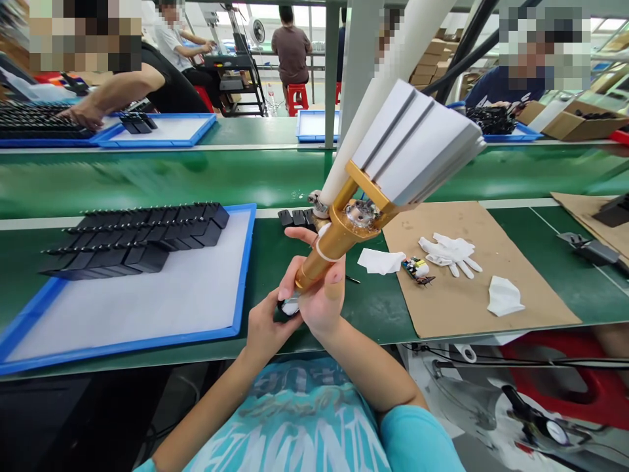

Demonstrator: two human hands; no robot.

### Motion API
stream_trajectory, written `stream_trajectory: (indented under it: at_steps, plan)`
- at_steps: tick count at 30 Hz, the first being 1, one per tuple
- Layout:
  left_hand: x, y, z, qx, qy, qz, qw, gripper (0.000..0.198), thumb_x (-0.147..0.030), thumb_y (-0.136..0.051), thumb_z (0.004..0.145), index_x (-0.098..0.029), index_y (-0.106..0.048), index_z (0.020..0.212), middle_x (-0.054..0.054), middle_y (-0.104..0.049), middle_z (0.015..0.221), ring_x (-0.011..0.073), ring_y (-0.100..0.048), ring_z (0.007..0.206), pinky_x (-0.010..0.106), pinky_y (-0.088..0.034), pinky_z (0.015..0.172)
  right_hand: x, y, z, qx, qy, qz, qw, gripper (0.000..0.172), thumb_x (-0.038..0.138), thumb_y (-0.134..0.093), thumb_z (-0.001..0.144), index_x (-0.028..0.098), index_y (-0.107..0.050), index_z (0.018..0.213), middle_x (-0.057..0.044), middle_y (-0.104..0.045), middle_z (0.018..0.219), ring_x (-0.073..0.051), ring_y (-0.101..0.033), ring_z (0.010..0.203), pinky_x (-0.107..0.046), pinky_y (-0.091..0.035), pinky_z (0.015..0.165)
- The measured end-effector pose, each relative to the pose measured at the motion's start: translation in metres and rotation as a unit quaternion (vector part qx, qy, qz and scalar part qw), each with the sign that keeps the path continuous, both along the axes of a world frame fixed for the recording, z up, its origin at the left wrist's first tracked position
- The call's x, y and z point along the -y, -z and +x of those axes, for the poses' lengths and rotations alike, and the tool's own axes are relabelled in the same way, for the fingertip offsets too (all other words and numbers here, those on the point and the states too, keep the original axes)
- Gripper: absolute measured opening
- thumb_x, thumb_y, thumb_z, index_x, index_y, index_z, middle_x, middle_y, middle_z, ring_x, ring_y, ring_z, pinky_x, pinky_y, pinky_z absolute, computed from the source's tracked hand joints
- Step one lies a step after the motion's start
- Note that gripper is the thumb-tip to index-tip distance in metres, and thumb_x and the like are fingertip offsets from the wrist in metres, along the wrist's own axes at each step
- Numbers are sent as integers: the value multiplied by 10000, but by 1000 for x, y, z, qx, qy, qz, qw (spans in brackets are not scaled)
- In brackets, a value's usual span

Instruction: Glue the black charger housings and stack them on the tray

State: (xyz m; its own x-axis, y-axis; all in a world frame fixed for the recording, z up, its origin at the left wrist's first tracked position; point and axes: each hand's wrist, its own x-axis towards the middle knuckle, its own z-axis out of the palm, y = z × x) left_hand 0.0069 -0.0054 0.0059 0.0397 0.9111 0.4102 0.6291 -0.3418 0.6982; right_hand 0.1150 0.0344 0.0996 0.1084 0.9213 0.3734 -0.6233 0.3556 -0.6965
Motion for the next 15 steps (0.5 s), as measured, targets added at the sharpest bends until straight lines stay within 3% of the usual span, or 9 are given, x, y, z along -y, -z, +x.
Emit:
stream_trajectory:
  at_steps: [4, 8, 11, 13, 15]
  plan:
    - [-4, 4, -11, -29, 9, -49, 998, 345, -316, -653, 799, -226, -597, 1128, 52, -689, 997, 198, -664, 906, 310, -537, 807, -6, 1, 5, -16, 12, -39, 999, 489, 671, -295, 858, 315, -454, 1153, -61, -624, 1184, -61, -502, 384, -247, -408, 320]
    - [-8, 6, -26, -31, 29, -113, 993, 376, -307, -654, 814, -231, -587, 1176, 74, -653, 1154, 208, -613, 1054, 362, -508, 933, -15, 6, 16, -34, 18, -72, 997, 335, 530, -300, 921, 293, -502, 1043, -10, -669, 953, -68, -503, 390, -221, -401, 341]
    - [-14, 3, -32, 10, 59, -149, 987, 407, -378, -552, 894, -253, -549, 1281, 63, -547, 1385, 220, -491, 1277, 415, -400, 1085, -21, 8, 22, -38, 43, -74, 996, 280, 490, -340, 919, 293, -524, 998, 13, -660, 872, -68, -493, 385, -211, -389, 337]
    - [-19, 1, -30, 60, 54, -183, 980, 387, -399, -407, 963, -257, -570, 1284, 46, -557, 1385, 206, -474, 1308, 405, -375, 1110, -23, 9, 26, -41, 52, -74, 995, 273, 492, -357, 916, 287, -530, 962, 14, -662, 899, -64, -493, 381, -215, -387, 335]
    - [-23, 1, -26, 101, 43, -217, 970, 389, -412, -392, 968, -255, -603, 1254, 40, -629, 1297, 198, -544, 1243, 379, -410, 1082, -23, 10, 28, -47, 55, -75, 995, 260, 487, -370, 916, 283, -530, 936, 17, -662, 930, -60, -499, 379, -218, -393, 335]
